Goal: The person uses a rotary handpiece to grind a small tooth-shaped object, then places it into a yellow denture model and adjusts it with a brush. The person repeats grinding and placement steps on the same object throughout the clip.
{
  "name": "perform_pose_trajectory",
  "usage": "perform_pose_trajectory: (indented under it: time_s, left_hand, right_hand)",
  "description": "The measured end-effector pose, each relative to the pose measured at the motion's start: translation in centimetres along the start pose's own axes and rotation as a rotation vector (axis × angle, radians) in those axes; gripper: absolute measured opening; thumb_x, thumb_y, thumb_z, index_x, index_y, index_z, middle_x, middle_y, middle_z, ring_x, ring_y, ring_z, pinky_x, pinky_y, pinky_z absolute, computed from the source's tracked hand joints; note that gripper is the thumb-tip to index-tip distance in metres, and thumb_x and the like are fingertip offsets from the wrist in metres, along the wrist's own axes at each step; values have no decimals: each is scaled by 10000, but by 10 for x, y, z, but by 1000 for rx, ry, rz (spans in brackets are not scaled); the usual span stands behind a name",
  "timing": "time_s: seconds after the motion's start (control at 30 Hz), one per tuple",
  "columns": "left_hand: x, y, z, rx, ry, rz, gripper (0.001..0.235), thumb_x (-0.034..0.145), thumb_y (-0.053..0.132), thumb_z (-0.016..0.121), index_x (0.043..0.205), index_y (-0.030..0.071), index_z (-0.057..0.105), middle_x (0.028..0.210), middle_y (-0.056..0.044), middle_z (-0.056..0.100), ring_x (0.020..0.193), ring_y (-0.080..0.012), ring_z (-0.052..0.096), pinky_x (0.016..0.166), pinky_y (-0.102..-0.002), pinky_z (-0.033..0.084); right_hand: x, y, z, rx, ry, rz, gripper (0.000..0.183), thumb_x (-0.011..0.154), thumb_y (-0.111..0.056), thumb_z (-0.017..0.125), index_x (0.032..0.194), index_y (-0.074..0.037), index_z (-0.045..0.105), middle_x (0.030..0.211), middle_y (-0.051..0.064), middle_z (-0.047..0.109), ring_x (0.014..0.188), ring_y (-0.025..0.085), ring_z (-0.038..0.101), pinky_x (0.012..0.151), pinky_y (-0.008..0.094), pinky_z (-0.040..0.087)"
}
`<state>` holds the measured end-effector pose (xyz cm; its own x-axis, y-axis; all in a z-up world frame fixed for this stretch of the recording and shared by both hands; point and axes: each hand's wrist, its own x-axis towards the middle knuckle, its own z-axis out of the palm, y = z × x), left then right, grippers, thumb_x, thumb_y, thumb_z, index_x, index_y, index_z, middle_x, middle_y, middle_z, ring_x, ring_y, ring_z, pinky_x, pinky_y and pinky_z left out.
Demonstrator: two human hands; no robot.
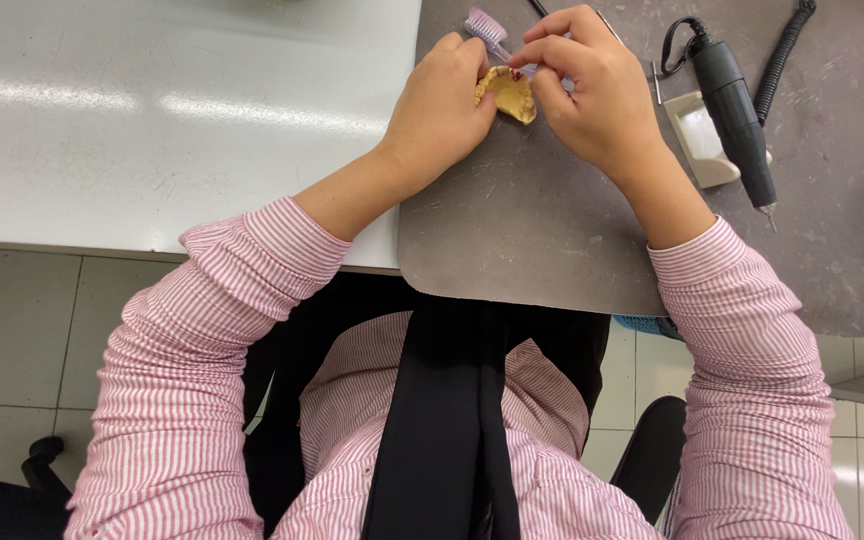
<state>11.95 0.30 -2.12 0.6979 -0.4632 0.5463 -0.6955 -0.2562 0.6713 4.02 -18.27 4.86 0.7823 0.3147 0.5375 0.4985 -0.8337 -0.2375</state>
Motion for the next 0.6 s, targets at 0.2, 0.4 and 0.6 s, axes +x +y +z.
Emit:
perform_pose_trajectory:
  time_s: [0.2,0.4,0.6]
  left_hand:
    - [2,-4,1,-33,-8,-21,144,921,97,720,907,-26,648,982,-186,629,914,-344,648,816,-432,533]
    - [2,-5,6,-14,32,-15,184,904,135,734,920,-43,692,990,-204,637,891,-337,654,790,-412,541]
    - [4,-8,7,-23,31,-44,197,910,158,745,893,-35,709,964,-196,654,846,-314,666,758,-400,547]
  right_hand:
    - [-1,3,9,-139,-6,-27,180,997,13,618,1081,-63,758,1131,81,654,975,244,673,839,378,553]
    - [2,8,6,356,-17,466,201,1026,-41,528,1167,-4,666,948,53,727,810,110,720,610,268,598]
    - [7,3,-8,394,-177,631,298,1051,-237,687,1080,58,716,851,103,718,719,162,762,537,253,603]
